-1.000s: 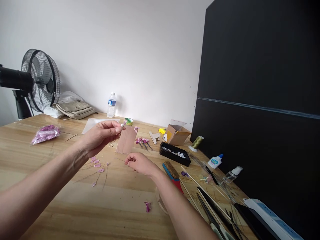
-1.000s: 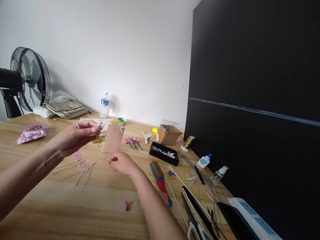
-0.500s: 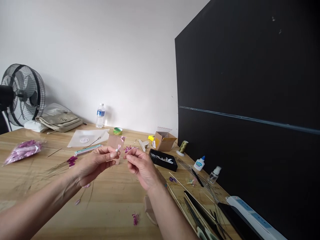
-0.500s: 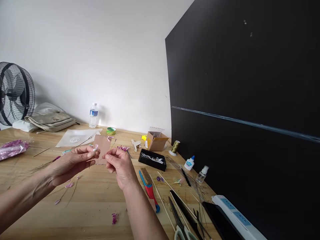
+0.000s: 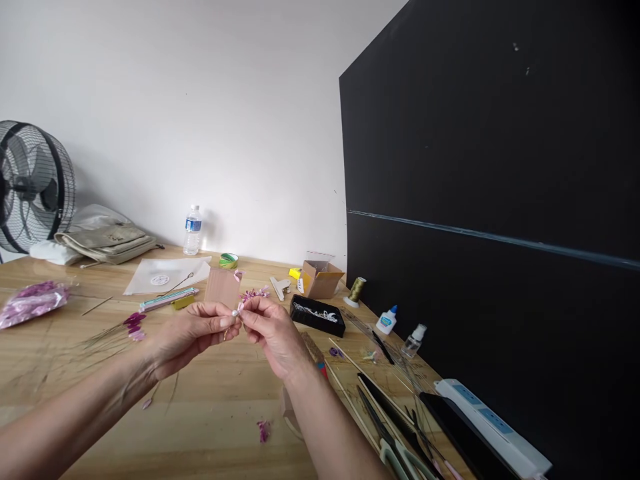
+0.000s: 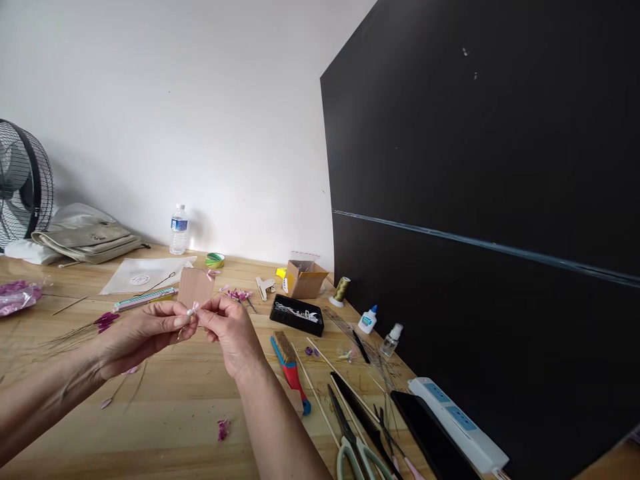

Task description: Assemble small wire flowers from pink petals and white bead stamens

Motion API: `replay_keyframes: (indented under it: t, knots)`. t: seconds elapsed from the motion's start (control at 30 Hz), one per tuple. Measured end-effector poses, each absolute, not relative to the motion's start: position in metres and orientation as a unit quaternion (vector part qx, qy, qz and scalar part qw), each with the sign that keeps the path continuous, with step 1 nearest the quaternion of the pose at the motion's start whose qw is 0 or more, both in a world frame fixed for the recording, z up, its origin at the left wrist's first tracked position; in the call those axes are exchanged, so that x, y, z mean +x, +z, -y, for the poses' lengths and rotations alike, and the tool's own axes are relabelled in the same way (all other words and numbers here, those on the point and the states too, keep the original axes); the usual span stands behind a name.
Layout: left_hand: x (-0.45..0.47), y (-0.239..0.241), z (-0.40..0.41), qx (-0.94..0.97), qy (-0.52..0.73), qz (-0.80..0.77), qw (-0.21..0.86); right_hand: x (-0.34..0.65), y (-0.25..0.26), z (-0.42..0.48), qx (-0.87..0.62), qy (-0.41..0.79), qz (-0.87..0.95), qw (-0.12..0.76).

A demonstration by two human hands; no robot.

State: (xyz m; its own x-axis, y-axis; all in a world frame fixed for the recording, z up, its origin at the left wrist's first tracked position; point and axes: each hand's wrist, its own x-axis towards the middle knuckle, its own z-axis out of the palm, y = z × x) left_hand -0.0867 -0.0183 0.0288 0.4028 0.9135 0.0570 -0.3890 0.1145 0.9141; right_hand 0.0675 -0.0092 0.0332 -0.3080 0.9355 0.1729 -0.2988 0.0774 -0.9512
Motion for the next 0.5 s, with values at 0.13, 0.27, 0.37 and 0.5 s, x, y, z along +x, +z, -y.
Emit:
replay_keyframes:
  t: [0.13,0.27,0.37,0.5]
  knots:
    - [-0.085,0.031,0.02,0.479,0.461,-0.289,0.689,0.069,0.034,0.011,-0.297,0.603,0.531,0.516]
    - [-0.086,0.032,0.021,0.489,0.45,-0.301,0.684,0.073,0.035,0.012,-0.294,0.574,0.529,0.551]
    - [-0.089,0.032,0.02,0.507,0.442,-0.301,0.677,0.079,0.037,0.013,-0.289,0.566,0.513,0.577]
    - [-0.095,0.036,0.019,0.508,0.447,-0.295,0.675,0.089,0.043,0.017,-0.283,0.574,0.507,0.577]
